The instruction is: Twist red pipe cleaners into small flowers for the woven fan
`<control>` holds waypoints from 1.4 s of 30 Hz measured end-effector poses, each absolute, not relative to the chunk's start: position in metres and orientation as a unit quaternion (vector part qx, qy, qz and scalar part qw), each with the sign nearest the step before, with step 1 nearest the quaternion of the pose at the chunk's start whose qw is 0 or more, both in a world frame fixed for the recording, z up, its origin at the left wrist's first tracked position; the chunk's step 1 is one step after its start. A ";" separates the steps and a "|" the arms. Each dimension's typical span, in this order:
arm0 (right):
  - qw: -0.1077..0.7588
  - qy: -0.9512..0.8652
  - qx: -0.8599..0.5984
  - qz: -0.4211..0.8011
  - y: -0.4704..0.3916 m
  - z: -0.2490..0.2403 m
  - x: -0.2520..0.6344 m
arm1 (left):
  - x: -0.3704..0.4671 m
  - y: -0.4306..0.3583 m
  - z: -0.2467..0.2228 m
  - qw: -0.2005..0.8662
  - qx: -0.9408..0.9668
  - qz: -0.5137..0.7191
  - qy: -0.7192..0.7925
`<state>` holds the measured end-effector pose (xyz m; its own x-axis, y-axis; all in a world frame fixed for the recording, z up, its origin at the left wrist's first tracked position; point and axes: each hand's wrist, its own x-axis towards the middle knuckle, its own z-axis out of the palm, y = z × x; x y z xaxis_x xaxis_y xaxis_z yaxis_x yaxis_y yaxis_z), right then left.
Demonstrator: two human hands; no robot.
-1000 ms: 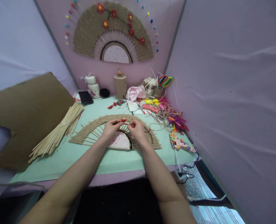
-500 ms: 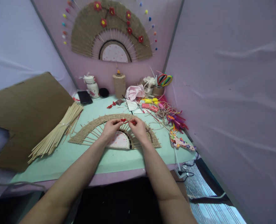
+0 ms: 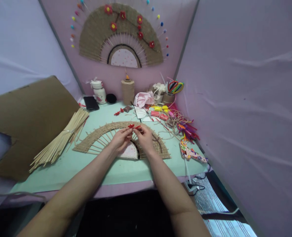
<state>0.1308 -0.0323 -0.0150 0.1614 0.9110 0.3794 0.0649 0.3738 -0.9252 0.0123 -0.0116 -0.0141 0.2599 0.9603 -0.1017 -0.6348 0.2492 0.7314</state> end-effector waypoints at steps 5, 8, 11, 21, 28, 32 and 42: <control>0.596 -0.623 -0.469 0.191 -0.033 -0.016 0.132 | 0.013 -0.013 -0.014 0.734 0.283 0.542 0.296; 0.597 -0.627 -0.479 0.145 -0.032 -0.019 0.134 | 0.013 -0.016 -0.012 0.733 0.285 0.531 0.316; 0.602 -0.624 -0.482 0.123 -0.030 -0.021 0.136 | 0.010 -0.016 -0.008 0.738 0.277 0.519 0.329; 0.539 -0.681 -0.483 0.116 -0.028 -0.026 0.134 | -0.003 -0.010 -0.004 0.716 0.326 0.512 0.345; 0.508 -0.693 -0.500 0.109 -0.028 -0.030 0.132 | 0.007 -0.011 -0.018 0.625 0.367 0.566 0.392; 0.513 -0.690 -0.500 0.104 -0.027 -0.033 0.131 | 0.010 -0.010 -0.024 0.651 0.299 0.601 0.353; 0.515 -0.698 -0.489 0.092 -0.028 -0.032 0.132 | 0.009 -0.010 -0.023 0.664 0.289 0.594 0.350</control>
<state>0.1323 -0.0283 -0.0320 0.0088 0.7774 0.6290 0.5868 0.5053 -0.6327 0.0092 -0.0101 -0.0230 0.0484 0.9914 -0.1214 -0.5866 0.1266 0.7999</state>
